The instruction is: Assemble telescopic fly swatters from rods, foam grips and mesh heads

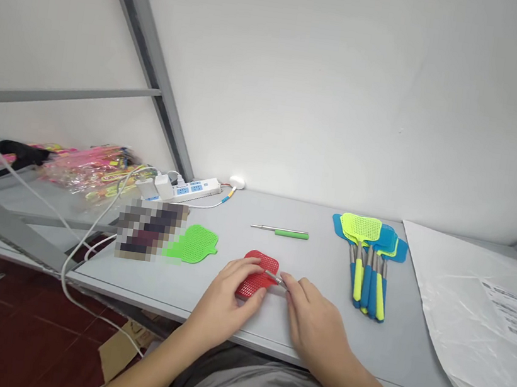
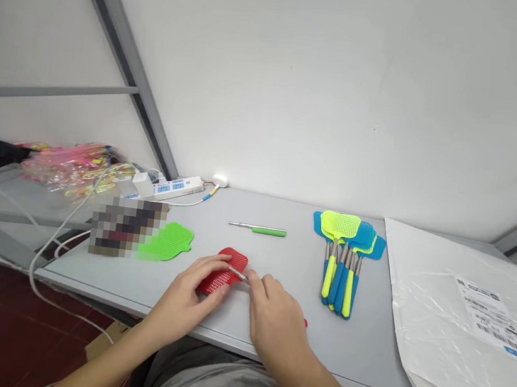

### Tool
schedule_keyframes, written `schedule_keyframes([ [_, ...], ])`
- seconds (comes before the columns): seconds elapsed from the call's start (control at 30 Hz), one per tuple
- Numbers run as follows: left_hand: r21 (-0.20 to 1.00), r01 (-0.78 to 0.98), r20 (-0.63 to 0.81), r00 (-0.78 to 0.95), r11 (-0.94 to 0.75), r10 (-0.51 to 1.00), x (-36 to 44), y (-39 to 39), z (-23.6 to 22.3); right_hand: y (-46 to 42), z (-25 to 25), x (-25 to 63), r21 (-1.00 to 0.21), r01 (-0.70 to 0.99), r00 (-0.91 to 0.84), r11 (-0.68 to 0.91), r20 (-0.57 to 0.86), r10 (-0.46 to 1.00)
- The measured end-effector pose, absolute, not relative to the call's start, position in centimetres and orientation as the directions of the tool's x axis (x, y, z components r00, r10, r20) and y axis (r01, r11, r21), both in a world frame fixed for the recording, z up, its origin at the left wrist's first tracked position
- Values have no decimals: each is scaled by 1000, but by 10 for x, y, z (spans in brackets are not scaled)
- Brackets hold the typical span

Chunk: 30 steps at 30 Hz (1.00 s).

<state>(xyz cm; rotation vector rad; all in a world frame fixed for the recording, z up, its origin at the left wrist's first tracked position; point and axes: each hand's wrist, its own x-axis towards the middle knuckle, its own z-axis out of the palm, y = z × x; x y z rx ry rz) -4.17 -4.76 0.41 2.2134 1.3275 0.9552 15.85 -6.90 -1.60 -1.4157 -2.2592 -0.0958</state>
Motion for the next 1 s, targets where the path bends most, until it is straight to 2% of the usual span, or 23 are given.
schedule_keyframes([
  [0.17, 734, 534, 355, 226, -420, 907, -48, -45, 4, -71, -15, 168, -217, 875, -313, 432, 427, 848],
  [0.33, 817, 442, 322, 180, -369, 929, -49, -44, 2, -76, -16, 173, -224, 851, -345, 475, 444, 827],
  [0.5, 821, 439, 311, 194, -365, 931, -51, -44, 3, -76, -17, 174, -228, 835, -342, 501, 499, 796],
  [0.73, 804, 447, 327, 217, -391, 920, -49, -44, 5, -72, -16, 175, -229, 840, -341, 491, 481, 808],
  [0.9, 869, 319, 330, 192, -377, 924, -52, -42, 3, -71, -18, 177, -200, 861, -327, 469, 489, 809],
  [1.0, 934, 172, 301, 92, -313, 949, -58, -39, 0, -71, -19, 177, -161, 880, -327, 447, 478, 815],
])
